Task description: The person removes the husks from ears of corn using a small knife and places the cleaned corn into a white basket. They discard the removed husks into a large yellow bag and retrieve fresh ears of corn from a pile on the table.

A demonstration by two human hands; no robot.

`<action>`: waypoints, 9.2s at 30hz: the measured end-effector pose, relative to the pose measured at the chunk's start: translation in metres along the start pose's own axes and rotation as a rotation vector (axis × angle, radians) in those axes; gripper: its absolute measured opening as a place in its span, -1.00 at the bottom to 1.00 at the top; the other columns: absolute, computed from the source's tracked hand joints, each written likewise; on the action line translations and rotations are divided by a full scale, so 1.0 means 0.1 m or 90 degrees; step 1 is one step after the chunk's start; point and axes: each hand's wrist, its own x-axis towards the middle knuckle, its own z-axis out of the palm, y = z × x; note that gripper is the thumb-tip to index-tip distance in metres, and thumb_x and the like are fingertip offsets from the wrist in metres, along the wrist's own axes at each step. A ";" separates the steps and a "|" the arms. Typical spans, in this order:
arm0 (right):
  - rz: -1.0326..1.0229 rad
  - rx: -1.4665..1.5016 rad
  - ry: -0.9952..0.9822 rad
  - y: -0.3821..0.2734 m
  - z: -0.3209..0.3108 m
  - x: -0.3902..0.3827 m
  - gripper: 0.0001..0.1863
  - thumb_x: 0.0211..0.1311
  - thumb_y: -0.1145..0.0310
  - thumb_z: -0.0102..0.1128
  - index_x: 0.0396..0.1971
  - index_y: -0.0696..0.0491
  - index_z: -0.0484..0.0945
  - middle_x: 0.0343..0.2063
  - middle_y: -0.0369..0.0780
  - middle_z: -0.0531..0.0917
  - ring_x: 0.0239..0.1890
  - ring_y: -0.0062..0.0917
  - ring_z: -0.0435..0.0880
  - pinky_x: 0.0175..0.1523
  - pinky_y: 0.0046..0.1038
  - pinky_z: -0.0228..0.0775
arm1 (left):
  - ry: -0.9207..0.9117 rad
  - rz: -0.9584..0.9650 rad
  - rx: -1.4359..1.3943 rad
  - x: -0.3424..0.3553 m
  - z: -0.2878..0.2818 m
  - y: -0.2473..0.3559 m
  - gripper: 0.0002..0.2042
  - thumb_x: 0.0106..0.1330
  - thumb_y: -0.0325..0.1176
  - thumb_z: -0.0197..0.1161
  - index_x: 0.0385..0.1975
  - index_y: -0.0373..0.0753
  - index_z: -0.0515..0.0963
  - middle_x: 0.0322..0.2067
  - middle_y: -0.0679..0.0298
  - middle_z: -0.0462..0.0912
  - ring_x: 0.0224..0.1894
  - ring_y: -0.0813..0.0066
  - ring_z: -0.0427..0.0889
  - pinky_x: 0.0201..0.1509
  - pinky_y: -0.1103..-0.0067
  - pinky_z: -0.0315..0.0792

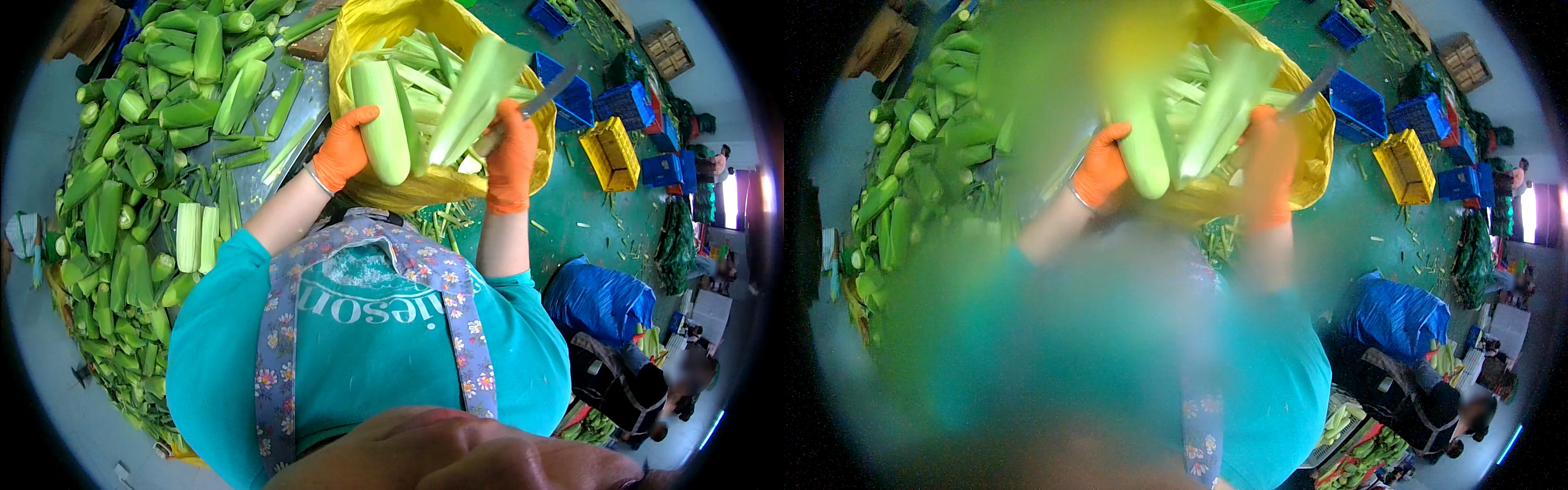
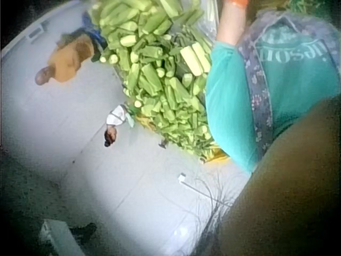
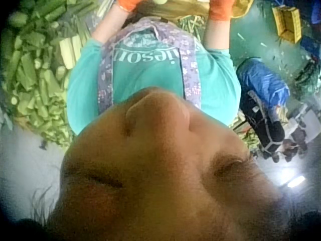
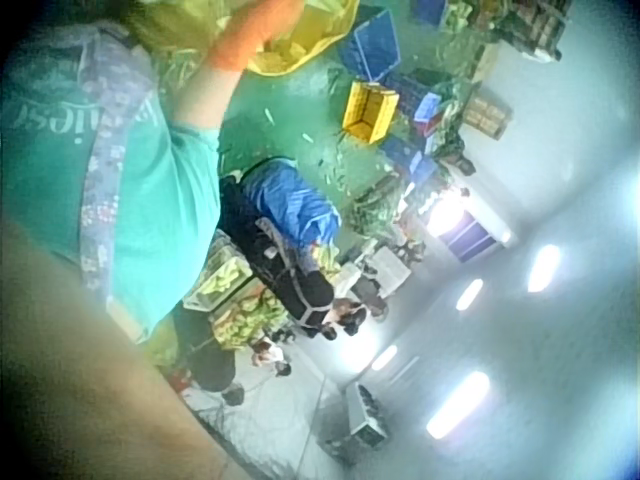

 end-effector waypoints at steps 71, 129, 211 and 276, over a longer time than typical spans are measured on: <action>0.080 0.060 -0.521 0.34 0.82 -0.58 -0.92 0.26 0.43 0.24 -0.33 0.12 0.62 -0.43 -0.35 0.59 -0.33 -0.67 0.52 -0.16 -0.59 0.34 | 0.021 0.176 0.373 -0.93 0.12 -0.15 -0.26 0.12 -0.28 0.35 0.34 -0.32 0.25 0.23 0.20 0.43 0.29 0.37 0.38 0.43 0.45 0.15; 0.538 0.055 -0.845 0.75 3.22 -2.74 -0.33 0.48 -0.11 -0.11 0.33 0.13 0.28 0.22 -0.19 0.47 0.21 -0.41 0.48 0.34 -0.32 0.24 | 0.456 0.468 0.407 -3.92 -1.41 0.50 -0.44 0.20 -0.24 0.37 0.19 -0.29 0.44 0.05 0.20 0.61 0.09 0.39 0.56 0.23 0.44 0.37; -0.134 -0.499 -1.183 2.36 2.18 -2.91 -0.57 0.19 0.17 0.27 0.04 0.01 0.59 -0.28 -0.10 0.72 -0.28 -0.26 0.70 -0.15 -0.32 0.50 | 1.425 0.243 0.795 -5.77 -2.00 1.55 -0.25 -0.06 -0.16 0.48 0.20 -0.26 0.41 0.06 0.03 0.56 0.11 0.02 0.53 0.17 0.33 0.45; -0.404 -0.001 -0.567 0.02 2.13 -1.50 -0.83 0.09 0.51 0.32 -0.27 0.06 0.61 -0.31 -0.17 0.66 -0.22 -0.29 0.62 -0.08 -0.33 0.46 | 0.125 0.283 0.166 -2.37 -0.40 0.54 -0.24 0.40 0.32 -0.11 0.30 -0.26 0.29 0.00 0.08 0.58 -0.02 0.24 0.61 0.08 0.37 0.52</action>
